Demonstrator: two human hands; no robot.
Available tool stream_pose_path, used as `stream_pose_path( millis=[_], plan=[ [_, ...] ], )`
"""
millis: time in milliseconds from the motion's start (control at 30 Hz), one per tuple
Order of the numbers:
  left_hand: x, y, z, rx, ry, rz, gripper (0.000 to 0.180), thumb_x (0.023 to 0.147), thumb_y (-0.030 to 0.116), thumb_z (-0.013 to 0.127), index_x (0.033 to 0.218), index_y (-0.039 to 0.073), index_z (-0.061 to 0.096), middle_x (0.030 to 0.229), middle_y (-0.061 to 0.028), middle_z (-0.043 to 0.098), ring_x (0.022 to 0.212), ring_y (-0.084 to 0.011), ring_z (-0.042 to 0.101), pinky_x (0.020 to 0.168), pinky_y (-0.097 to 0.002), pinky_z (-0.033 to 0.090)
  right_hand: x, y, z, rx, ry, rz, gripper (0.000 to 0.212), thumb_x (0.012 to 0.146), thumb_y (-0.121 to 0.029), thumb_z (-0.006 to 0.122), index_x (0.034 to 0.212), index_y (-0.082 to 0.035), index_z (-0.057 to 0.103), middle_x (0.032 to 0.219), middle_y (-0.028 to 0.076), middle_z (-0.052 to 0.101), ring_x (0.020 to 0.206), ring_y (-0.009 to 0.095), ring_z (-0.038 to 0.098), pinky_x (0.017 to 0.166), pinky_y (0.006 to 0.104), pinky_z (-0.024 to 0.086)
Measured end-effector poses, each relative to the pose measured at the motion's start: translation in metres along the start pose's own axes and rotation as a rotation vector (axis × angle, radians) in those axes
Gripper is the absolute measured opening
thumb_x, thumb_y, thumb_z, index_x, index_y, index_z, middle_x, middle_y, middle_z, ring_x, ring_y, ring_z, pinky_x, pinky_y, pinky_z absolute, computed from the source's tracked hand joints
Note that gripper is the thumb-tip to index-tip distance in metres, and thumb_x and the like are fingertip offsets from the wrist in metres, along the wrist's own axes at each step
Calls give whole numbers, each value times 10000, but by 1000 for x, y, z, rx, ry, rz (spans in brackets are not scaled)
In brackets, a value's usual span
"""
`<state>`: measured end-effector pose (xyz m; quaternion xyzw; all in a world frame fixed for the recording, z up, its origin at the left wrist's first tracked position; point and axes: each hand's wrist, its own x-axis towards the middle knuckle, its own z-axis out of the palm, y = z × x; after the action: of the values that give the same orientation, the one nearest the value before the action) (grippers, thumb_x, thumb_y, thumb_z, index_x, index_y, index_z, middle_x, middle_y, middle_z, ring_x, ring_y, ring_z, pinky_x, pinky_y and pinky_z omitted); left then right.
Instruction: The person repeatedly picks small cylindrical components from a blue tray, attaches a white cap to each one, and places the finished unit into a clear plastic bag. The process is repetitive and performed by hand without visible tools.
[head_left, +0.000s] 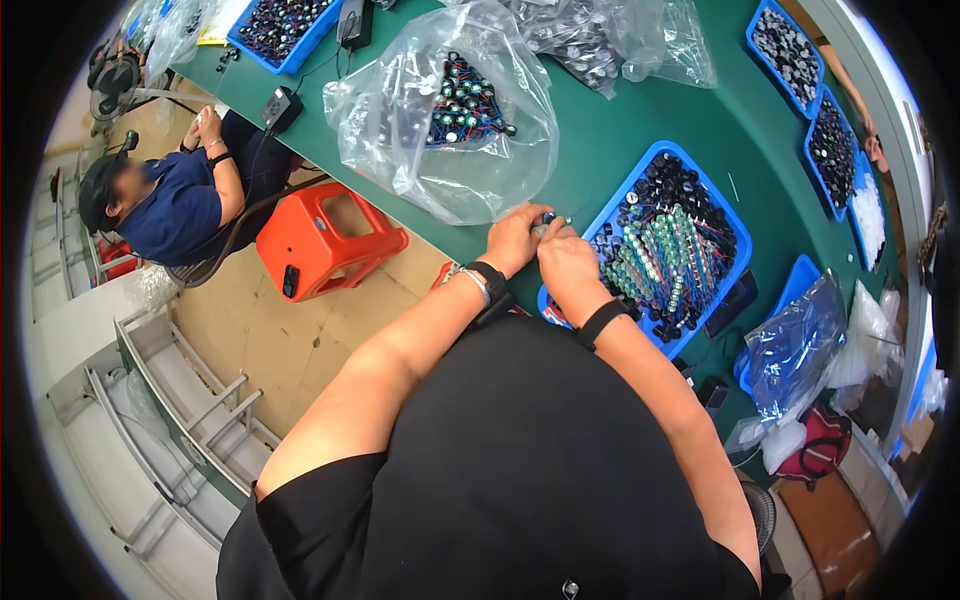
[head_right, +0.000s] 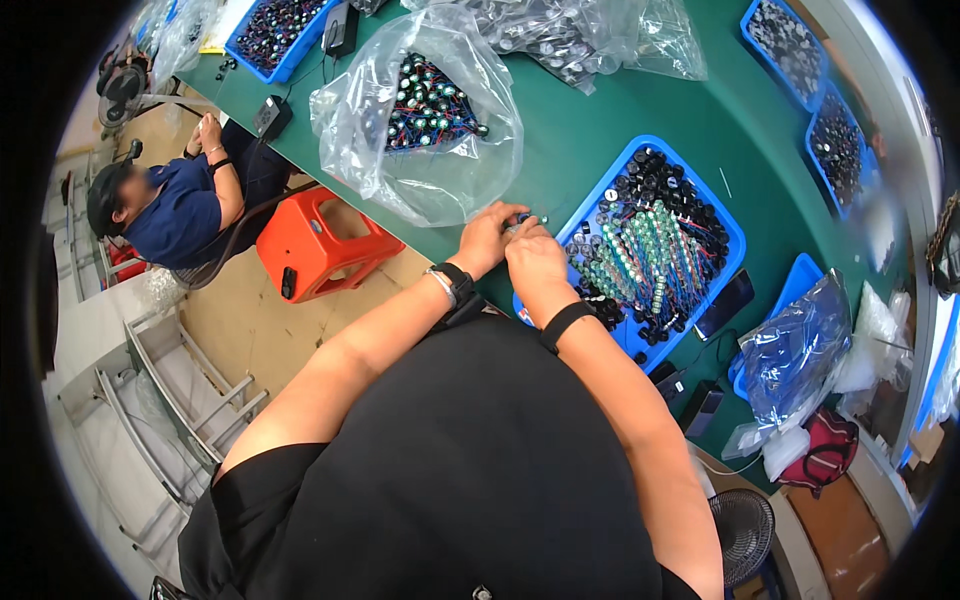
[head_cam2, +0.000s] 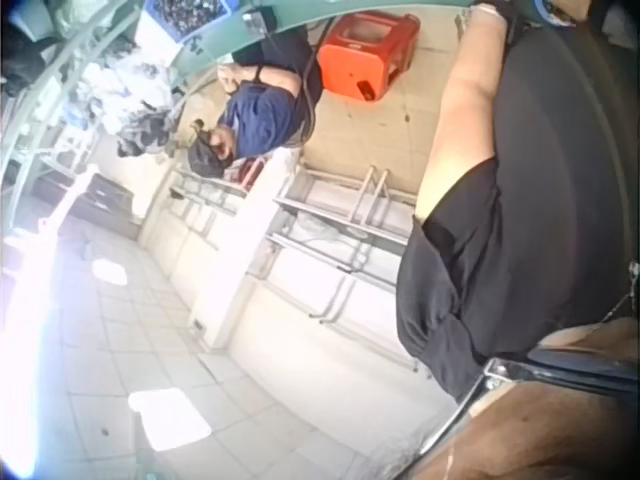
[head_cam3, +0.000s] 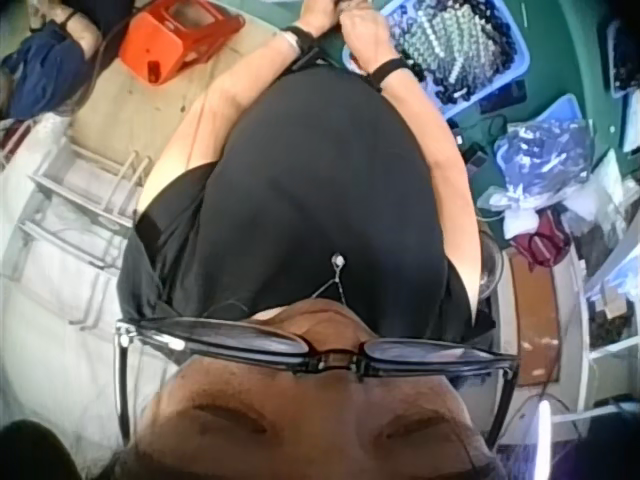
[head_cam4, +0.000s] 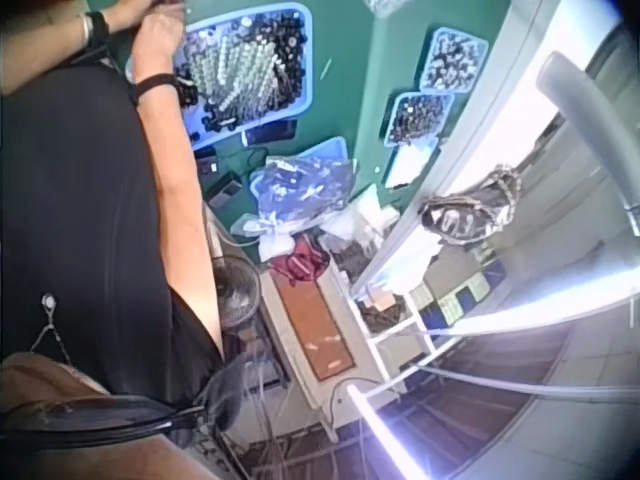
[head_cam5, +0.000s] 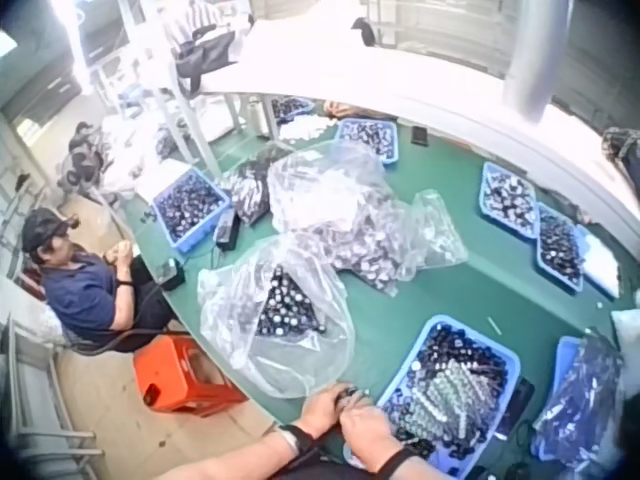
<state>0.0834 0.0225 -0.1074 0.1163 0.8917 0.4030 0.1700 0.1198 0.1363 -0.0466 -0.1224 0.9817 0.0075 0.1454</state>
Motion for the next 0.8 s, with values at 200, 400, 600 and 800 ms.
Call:
stream_pose_path(
  millis=[200, 400, 600, 800],
  plan=[
    [2, -1, 1, 19, -2, 28, 266, 783, 136, 651, 1046, 119, 622, 836, -47, 580, 768, -237, 575, 697, -333, 469, -5, 13, 11, 132, 28, 69, 383, 774, -73, 528, 1127, 75, 531, 825, 169, 638, 730, 276, 650, 630, 338, 520],
    [-3, -4, -6, -230, -148, -46, 332, 770, 49, 673, 1087, 40, 574, 831, -39, 556, 776, -137, 551, 683, -276, 466, -44, 43, 5, 783, 223, 502, 294, 853, -286, 596, 1002, -34, 568, 772, 148, 641, 657, 331, 627, 590, 415, 473],
    [6, 11, -84, -422, 260, 27, 364, 833, 98, 659, 1171, 48, 534, 989, -45, 590, 906, -127, 566, 799, -257, 473, -33, 60, 11, 918, 190, 518, 160, 835, -237, 619, 890, -86, 622, 705, 133, 611, 642, 344, 597, 568, 417, 449],
    [30, 19, -131, -332, 481, -89, 601, 828, 146, 665, 1328, -3, 367, 1130, -182, 562, 981, -228, 571, 841, -325, 469, 5, 57, 16, 505, 257, 62, 179, 794, -60, 530, 920, -99, 651, 931, 98, 601, 742, 306, 626, 668, 406, 494]
  ],
)
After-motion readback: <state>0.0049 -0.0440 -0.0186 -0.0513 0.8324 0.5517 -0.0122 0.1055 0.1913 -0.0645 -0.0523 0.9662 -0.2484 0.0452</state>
